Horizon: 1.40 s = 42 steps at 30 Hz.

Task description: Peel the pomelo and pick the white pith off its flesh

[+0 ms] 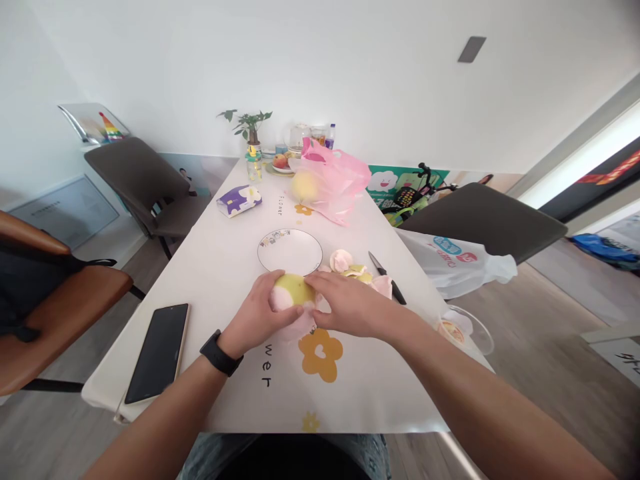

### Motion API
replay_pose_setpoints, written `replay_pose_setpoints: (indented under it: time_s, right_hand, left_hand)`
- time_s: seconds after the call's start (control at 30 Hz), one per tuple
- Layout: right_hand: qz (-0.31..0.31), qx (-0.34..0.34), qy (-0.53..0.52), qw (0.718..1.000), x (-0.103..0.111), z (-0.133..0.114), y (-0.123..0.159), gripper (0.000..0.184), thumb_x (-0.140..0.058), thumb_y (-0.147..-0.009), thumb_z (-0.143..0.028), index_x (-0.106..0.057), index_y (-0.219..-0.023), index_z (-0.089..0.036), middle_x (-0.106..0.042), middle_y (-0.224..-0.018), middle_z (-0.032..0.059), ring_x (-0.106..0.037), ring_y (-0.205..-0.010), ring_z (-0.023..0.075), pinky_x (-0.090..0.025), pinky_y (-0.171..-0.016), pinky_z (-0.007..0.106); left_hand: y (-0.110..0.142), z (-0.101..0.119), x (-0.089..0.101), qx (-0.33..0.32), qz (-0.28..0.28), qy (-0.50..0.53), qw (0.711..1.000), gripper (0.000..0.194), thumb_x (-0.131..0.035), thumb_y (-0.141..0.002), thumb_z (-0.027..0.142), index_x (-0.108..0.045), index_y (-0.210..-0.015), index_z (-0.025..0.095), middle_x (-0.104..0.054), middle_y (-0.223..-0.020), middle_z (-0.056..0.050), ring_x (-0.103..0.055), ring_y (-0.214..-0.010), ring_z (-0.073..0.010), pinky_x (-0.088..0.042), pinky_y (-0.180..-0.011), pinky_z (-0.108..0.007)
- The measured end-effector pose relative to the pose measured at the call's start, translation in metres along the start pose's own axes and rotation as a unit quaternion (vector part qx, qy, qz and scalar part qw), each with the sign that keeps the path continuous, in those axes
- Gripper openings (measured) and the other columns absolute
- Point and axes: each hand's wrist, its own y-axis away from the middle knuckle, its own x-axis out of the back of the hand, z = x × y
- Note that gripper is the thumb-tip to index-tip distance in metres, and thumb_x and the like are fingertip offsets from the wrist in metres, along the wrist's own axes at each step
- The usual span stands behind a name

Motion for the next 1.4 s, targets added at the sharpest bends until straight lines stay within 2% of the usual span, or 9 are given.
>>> replay_pose_setpoints:
  time_s: [0.13, 0.33, 0.73, 0.87, 1.0, 1.07, 1.2, 1.33, 1.4]
  right_hand:
    - [-0.029, -0.011, 0.03, 0.999, 0.012, -0.003, -0.007, 0.029, -0.06, -0.086, -0.033, -0.066, -0.11, -0.017, -0.071, -0.109, 0.0121, -0.065, -0.099, 0.0293, -0.049, -0.076, 0.038]
    - [-0.058, -0.024, 0.082, 0.995, 0.018, -0.008, -0.018, 0.014, -0.064, -0.083, -0.033, -0.061, -0.087, -0.019, -0.069, -0.087, 0.0081, -0.063, -0.077, 0.0248, -0.037, -0.057, 0.033]
    - [-0.069, -0.022, 0.177, 0.982, -0.006, -0.006, -0.026, 0.016, -0.053, -0.091, -0.022, -0.065, -0.097, -0.014, -0.071, -0.092, 0.0129, -0.066, -0.079, 0.026, -0.037, -0.062, 0.034]
    - [-0.047, 0.004, 0.174, 0.984, -0.01, 0.002, -0.028, 0.015, -0.051, -0.091, -0.016, -0.066, -0.094, -0.015, -0.072, -0.093, 0.0128, -0.066, -0.082, 0.0263, -0.038, -0.064, 0.034]
    - [-0.058, -0.019, 0.144, 0.988, -0.007, 0.008, -0.027, 0.019, -0.048, -0.092, -0.014, -0.067, -0.09, -0.017, -0.073, -0.091, 0.0105, -0.067, -0.086, 0.0263, -0.04, -0.066, 0.034]
    - [-0.042, -0.031, 0.104, 0.993, -0.006, 0.009, -0.022, 0.021, -0.049, -0.093, -0.016, -0.068, -0.1, -0.017, -0.074, -0.096, 0.0094, -0.068, -0.09, 0.0261, -0.043, -0.071, 0.034]
    - [0.008, -0.033, 0.018, 0.999, -0.01, 0.012, -0.012, 0.033, -0.054, -0.094, -0.036, -0.065, -0.121, -0.02, -0.073, -0.116, 0.0093, -0.067, -0.102, 0.0281, -0.047, -0.083, 0.039]
    - [0.031, -0.026, 0.001, 0.999, -0.018, 0.013, -0.009, 0.034, -0.047, -0.099, -0.039, -0.065, -0.122, -0.021, -0.072, -0.123, 0.0092, -0.065, -0.111, 0.0292, -0.047, -0.091, 0.043]
    - [0.038, -0.02, 0.015, 0.999, -0.021, 0.011, -0.01, 0.033, -0.044, -0.101, -0.037, -0.066, -0.119, -0.02, -0.072, -0.121, 0.0104, -0.066, -0.109, 0.0292, -0.046, -0.089, 0.042]
  left_hand:
    - [-0.004, 0.002, 0.001, 0.006, -0.004, -0.004, 1.0, 0.078, -0.074, -0.076, 0.055, -0.044, -0.141, 0.023, -0.047, -0.148, -0.013, -0.044, -0.138, -0.0326, -0.036, -0.115, -0.051]
    - [-0.009, 0.004, 0.0, -0.004, -0.024, -0.006, 1.0, 0.077, -0.074, -0.076, 0.056, -0.046, -0.14, 0.025, -0.051, -0.144, -0.012, -0.048, -0.134, -0.0342, -0.042, -0.11, -0.05]
    - [-0.009, 0.002, -0.005, -0.028, 0.006, -0.005, 1.0, 0.071, -0.074, -0.077, 0.051, -0.048, -0.138, 0.024, -0.054, -0.138, -0.011, -0.05, -0.132, -0.0321, -0.042, -0.11, -0.048]
    - [-0.01, 0.0, -0.004, -0.022, -0.002, 0.001, 1.0, 0.07, -0.074, -0.077, 0.05, -0.048, -0.137, 0.024, -0.054, -0.139, -0.011, -0.05, -0.131, -0.033, -0.042, -0.11, -0.049]
    - [-0.011, -0.001, -0.002, -0.035, -0.021, 0.003, 0.999, 0.071, -0.075, -0.076, 0.048, -0.048, -0.137, 0.025, -0.053, -0.14, -0.011, -0.049, -0.132, -0.0326, -0.042, -0.11, -0.049]
    - [-0.01, -0.002, 0.0, -0.034, -0.024, 0.013, 0.999, 0.07, -0.075, -0.076, 0.047, -0.048, -0.137, 0.026, -0.053, -0.14, -0.01, -0.05, -0.131, -0.0323, -0.043, -0.11, -0.049]
    - [-0.009, -0.003, 0.002, -0.019, -0.018, 0.034, 0.999, 0.069, -0.075, -0.076, 0.047, -0.048, -0.137, 0.026, -0.053, -0.14, -0.01, -0.051, -0.131, -0.0321, -0.043, -0.11, -0.049]
    - [-0.007, -0.005, 0.002, -0.01, -0.019, 0.034, 0.999, 0.07, -0.076, -0.075, 0.046, -0.048, -0.136, 0.026, -0.052, -0.142, -0.01, -0.051, -0.131, -0.032, -0.042, -0.111, -0.049]
    - [-0.006, -0.005, 0.002, -0.013, -0.02, 0.033, 0.999, 0.071, -0.076, -0.075, 0.046, -0.048, -0.136, 0.026, -0.052, -0.142, -0.01, -0.05, -0.132, -0.032, -0.041, -0.112, -0.049]
